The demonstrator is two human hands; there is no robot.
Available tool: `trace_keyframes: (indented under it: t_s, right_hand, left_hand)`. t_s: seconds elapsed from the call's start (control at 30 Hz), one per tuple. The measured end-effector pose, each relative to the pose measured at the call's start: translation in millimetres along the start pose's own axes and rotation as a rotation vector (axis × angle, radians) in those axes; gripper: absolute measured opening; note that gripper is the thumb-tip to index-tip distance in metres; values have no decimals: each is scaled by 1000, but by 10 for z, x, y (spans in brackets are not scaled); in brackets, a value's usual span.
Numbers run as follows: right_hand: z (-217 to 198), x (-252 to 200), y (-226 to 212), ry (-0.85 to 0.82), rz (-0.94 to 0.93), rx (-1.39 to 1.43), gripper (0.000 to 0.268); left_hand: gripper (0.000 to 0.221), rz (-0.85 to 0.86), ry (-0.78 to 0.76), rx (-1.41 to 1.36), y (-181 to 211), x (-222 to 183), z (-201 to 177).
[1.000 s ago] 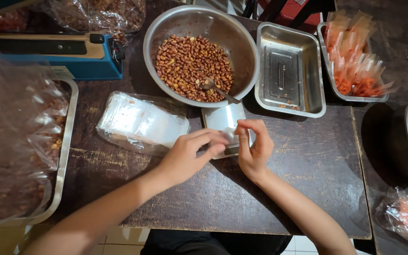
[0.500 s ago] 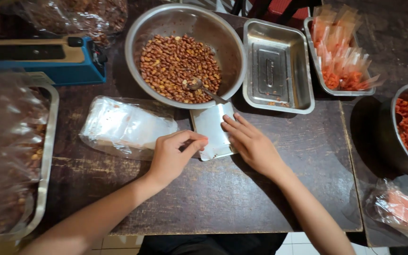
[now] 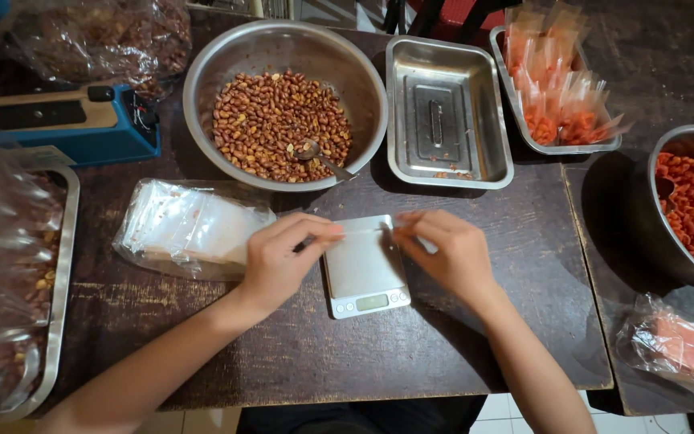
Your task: Weighing and portioning peanuts into small plastic bags using a spoon and a digital scale.
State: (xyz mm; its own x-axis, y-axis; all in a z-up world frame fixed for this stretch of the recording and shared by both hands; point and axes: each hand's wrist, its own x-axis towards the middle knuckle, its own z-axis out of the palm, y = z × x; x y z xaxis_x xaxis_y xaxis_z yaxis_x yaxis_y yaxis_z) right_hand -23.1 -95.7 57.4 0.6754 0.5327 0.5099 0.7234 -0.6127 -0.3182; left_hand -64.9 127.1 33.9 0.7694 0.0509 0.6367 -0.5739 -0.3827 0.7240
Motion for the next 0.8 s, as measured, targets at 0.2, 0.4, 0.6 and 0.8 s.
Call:
trace_keyframes:
  t_s: [0.2,0.4,0.6,0.8]
  right_hand:
    - [28,34,335,140,61,-387,31]
    - [158,-18,544,39,100,-427,36]
    - [108,-47,566,57,166,-350,21]
    - [96,24,450,119,109,-410,16]
  left_hand:
    - [6,254,-2,-11,58,270,252]
    - [8,275,19,-23,-79,196,241]
    - [6,276,0,-26,-93,245,211]
    - [5,221,-7,-17,-122,235,203]
